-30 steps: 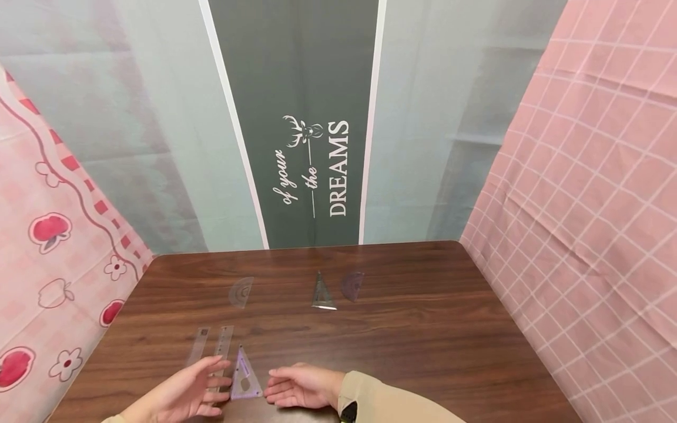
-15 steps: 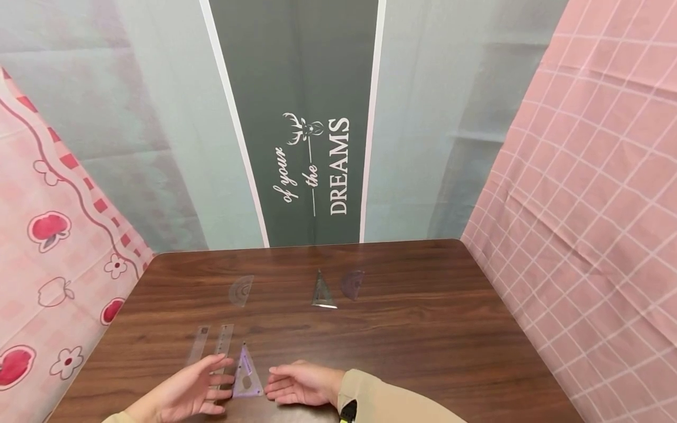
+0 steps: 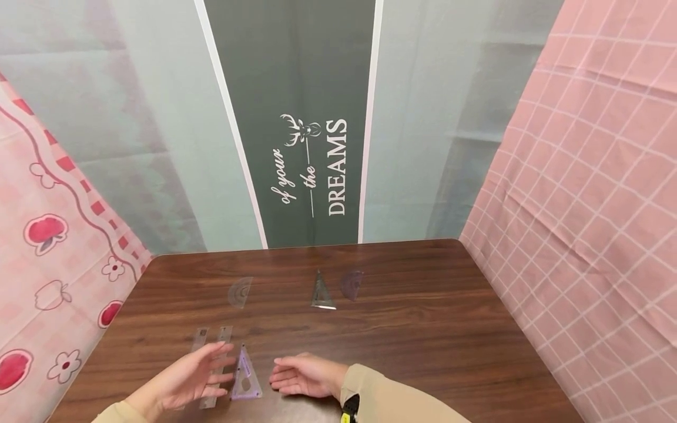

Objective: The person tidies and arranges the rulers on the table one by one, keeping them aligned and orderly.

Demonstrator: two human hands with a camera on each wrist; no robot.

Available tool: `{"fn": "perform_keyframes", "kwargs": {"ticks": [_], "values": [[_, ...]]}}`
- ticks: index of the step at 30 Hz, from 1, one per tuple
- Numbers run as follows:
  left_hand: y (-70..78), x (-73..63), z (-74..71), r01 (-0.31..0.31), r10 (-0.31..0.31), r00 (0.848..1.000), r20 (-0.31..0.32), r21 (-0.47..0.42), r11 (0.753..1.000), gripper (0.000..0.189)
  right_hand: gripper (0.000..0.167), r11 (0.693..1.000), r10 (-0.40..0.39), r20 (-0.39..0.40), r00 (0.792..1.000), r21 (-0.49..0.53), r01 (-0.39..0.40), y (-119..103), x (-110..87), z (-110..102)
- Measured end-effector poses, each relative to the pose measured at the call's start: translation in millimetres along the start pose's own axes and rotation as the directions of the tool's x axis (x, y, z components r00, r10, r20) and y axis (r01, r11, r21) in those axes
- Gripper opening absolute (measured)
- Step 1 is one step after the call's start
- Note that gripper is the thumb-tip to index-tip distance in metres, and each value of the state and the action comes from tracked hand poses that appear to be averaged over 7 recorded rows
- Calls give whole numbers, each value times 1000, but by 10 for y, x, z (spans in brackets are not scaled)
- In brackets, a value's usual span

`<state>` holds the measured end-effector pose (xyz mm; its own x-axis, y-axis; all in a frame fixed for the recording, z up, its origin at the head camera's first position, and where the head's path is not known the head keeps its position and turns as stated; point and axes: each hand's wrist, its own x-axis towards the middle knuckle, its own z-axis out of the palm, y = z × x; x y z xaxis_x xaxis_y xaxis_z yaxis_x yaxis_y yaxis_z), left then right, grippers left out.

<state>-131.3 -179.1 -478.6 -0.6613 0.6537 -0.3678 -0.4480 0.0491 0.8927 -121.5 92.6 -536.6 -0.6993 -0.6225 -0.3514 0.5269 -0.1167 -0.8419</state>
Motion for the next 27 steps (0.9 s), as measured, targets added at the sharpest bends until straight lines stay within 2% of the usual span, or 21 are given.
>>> {"fn": "perform_keyframes", "kwargs": {"ticks": [6, 11, 15, 24, 27], "values": [[52, 246, 122, -4, 4, 999, -40, 2, 1000, 80, 50, 999, -33, -89, 995, 24, 35, -76, 35, -132], [82, 456, 258, -21, 21, 999, -32, -10, 1000, 80, 48, 997, -54, -172, 984, 39, 61, -133, 71, -250], [116, 623, 313, -29, 28, 999, -43, -12, 1000, 79, 46, 996, -73, -219, 973, 38, 84, -198, 64, -356], [181, 1060, 347, -49, 44, 988, -149, -28, 998, 73, 49, 989, -138, -318, 938, 2, 146, -346, 29, -583], [182, 1185, 344, -51, 50, 979, -198, -2, 999, 73, 46, 983, -172, -382, 908, -8, 183, -371, 29, -632]]}}
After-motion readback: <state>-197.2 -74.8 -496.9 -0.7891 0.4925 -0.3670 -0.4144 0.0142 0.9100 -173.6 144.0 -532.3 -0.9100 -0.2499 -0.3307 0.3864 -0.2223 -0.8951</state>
